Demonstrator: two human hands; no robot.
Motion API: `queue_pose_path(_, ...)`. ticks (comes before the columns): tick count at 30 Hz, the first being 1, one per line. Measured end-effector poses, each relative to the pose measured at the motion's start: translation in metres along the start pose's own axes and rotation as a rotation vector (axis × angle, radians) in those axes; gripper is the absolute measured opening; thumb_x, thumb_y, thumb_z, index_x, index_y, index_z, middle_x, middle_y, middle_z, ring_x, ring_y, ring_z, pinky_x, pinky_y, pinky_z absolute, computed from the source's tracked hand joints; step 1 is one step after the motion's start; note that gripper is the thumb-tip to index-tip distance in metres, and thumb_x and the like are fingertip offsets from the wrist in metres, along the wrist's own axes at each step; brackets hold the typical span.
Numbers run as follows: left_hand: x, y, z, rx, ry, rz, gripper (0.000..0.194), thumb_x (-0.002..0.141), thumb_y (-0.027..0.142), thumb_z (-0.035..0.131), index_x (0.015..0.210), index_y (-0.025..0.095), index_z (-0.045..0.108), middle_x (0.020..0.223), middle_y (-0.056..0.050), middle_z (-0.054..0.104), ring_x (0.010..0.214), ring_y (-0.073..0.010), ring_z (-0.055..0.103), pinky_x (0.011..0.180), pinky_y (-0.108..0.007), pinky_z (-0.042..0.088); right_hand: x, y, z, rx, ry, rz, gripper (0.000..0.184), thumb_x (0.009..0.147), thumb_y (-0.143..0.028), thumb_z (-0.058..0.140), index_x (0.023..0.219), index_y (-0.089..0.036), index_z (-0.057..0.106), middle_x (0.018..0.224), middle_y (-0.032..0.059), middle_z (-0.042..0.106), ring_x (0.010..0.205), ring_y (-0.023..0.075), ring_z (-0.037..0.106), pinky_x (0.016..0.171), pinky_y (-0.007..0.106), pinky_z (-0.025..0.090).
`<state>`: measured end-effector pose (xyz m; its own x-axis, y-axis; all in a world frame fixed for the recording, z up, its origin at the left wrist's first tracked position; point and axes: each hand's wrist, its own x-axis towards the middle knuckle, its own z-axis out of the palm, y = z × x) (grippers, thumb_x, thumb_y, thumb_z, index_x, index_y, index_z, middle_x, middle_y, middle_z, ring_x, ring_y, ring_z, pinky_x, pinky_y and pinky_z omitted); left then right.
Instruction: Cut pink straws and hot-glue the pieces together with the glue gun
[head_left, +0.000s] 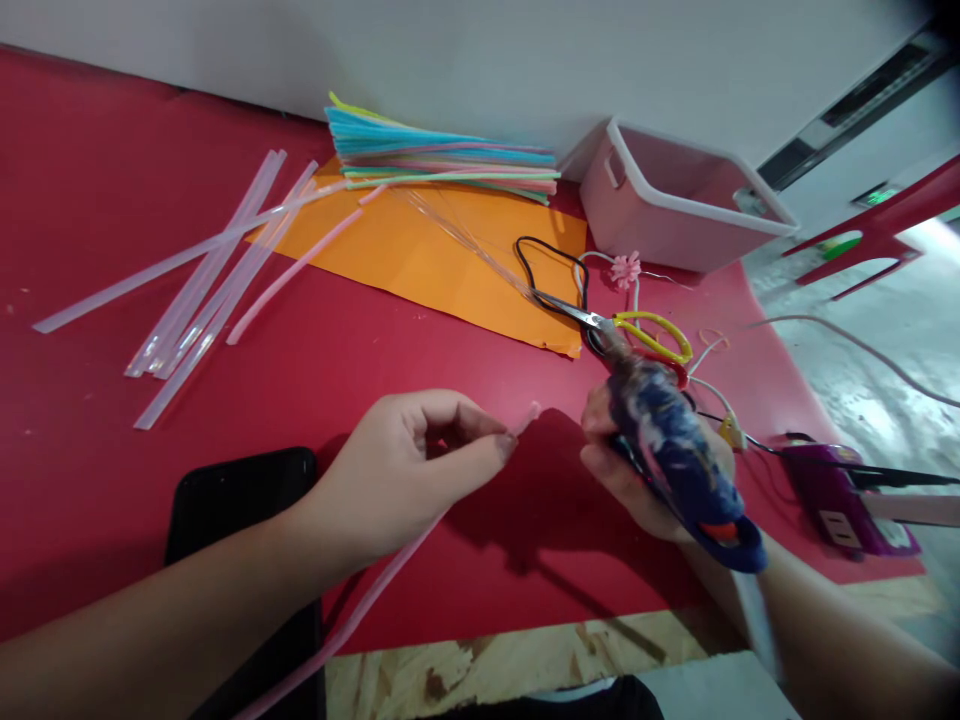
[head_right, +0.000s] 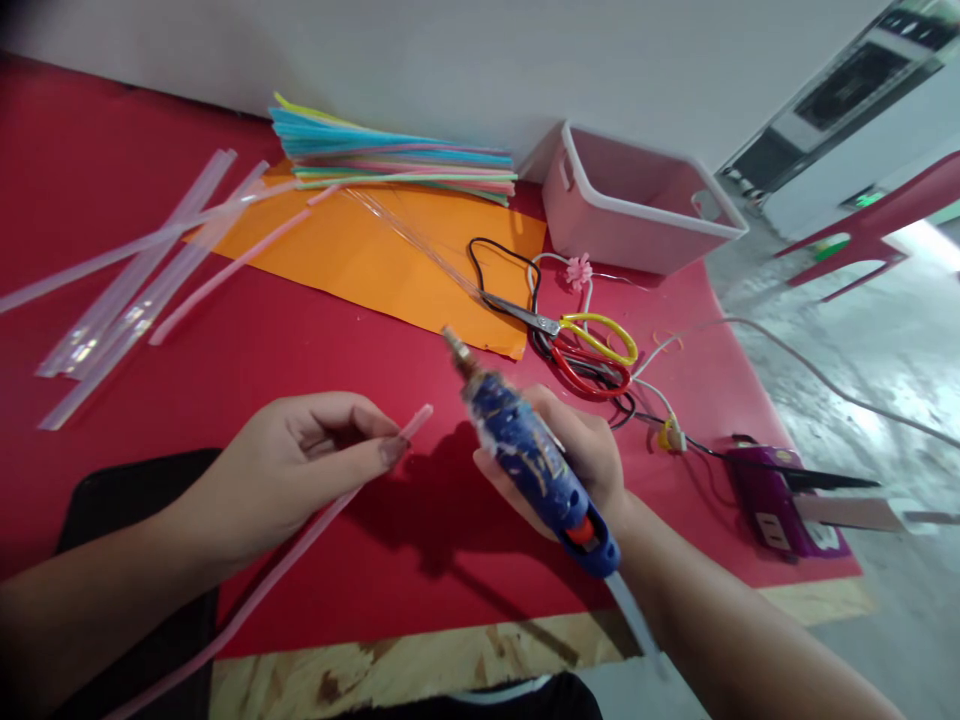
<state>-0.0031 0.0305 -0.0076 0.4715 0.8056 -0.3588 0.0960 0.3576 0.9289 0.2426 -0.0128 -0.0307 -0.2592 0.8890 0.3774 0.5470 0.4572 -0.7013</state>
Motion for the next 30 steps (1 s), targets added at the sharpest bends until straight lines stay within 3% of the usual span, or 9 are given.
queue_pose_path(5,0.0019,0.0004,-0.0042,-0.201,0.001,0.030,0.012,0.079,0.018,0.072,0.067,0.018,0.070,0.059,0.009,0.064,0.055,-0.0021,0.053,0.055,-0.011,0.042,0.0059,-0.0019,-0.0064,0.035,-0.120,-0.203,0.009,0.088,-0.015,0.060,0.094,-0.022,0.059,0.072,0.0027,0.058,0.063,0.0167,0.055,0.058,0.031,0.045)
queue_pose_path(12,0.0016,-0.0006,-0.0041,-0.262,-0.026,0.018,0.012,0.077,0.013,0.073,0.066,0.019,0.072,0.060,0.008,0.069,0.057,-0.0016,0.058,0.056,-0.009,0.043,0.0076,0.0006,-0.0069,-0.076,-0.189,-0.199,0.007,0.090,-0.019,0.058,0.096,-0.021,0.057,0.073,0.0033,0.054,0.065,0.0165,0.055,0.058,0.030,0.045)
queue_pose_path(30,0.0026,0.0033,-0.0021,-0.262,-0.039,-0.002,0.014,0.076,0.011,0.073,0.064,0.017,0.069,0.057,0.009,0.068,0.053,-0.0002,0.058,0.052,-0.007,0.042,0.0056,0.0002,-0.0084,-0.101,-0.207,-0.153,0.006,0.088,-0.020,0.061,0.092,-0.022,0.056,0.072,0.0031,0.058,0.064,0.0164,0.055,0.058,0.029,0.044)
